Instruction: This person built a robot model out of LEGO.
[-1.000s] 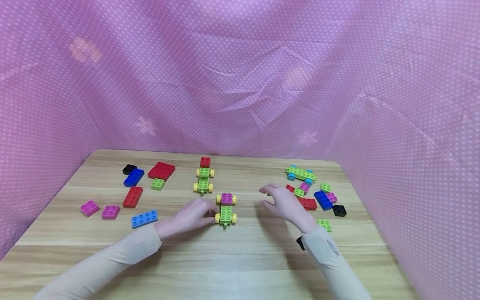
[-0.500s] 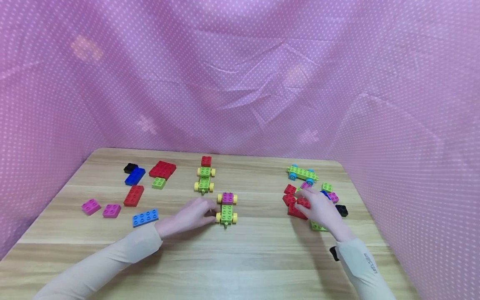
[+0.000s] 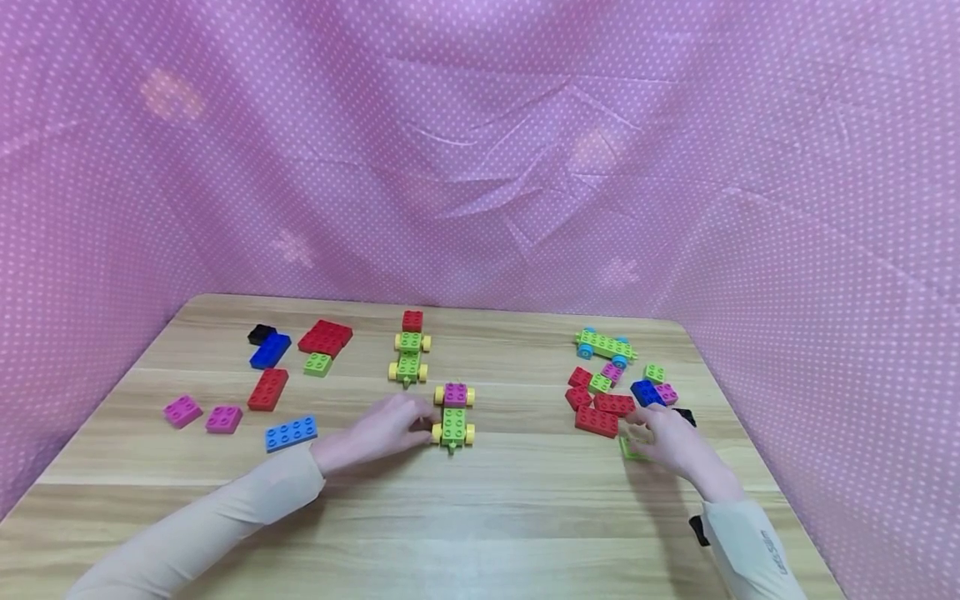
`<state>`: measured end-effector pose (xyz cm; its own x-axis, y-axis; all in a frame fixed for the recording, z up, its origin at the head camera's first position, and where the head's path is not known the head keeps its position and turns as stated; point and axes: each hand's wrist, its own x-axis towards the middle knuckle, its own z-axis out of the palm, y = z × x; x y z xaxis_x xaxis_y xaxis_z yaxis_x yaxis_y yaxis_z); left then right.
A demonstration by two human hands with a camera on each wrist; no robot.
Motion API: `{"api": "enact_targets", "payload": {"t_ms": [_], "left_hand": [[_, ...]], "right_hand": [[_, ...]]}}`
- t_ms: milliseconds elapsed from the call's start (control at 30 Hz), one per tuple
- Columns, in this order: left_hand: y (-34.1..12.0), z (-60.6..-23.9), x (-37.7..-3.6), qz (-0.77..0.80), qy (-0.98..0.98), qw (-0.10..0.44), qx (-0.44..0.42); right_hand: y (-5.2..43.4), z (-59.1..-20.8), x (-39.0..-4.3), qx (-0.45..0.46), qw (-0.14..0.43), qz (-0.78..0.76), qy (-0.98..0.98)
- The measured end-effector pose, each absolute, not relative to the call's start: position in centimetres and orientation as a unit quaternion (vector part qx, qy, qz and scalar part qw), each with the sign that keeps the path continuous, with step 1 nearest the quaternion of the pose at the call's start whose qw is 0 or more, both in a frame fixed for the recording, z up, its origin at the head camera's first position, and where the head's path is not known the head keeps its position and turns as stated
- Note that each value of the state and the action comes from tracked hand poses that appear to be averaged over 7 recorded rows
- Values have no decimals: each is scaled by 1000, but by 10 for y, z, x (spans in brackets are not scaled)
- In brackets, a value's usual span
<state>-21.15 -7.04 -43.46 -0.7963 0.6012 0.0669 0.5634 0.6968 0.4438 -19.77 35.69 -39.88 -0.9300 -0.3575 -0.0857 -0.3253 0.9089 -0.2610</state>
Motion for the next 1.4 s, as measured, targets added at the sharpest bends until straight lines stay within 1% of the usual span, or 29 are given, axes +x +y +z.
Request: {"api": "enact_targets", "payload": {"t_ms": [100,233,533,800,1067,1400], "left_hand": [[-71,-434,-213,226,919,35,320],[-71,-433,-213,226,919,34,322],[-72,-433,-216,226,916,27,331],[-74,-431,-217,231,914,41,330],[-74,-429,-217,227,917,52,325],[-73,-424,-218,229,917,55,322]], "right_hand": [[361,-401,-196,-165,85,-110,976],[366,-403,-195,-158,95,-103,977],[370,-407,-192,-182,70,-94,976],[365,-406,-191,-166,119,-123,971],[346,-404,-186,-209,127,-127,961],[313,-402,-196,-288,96,-119,945]]}}
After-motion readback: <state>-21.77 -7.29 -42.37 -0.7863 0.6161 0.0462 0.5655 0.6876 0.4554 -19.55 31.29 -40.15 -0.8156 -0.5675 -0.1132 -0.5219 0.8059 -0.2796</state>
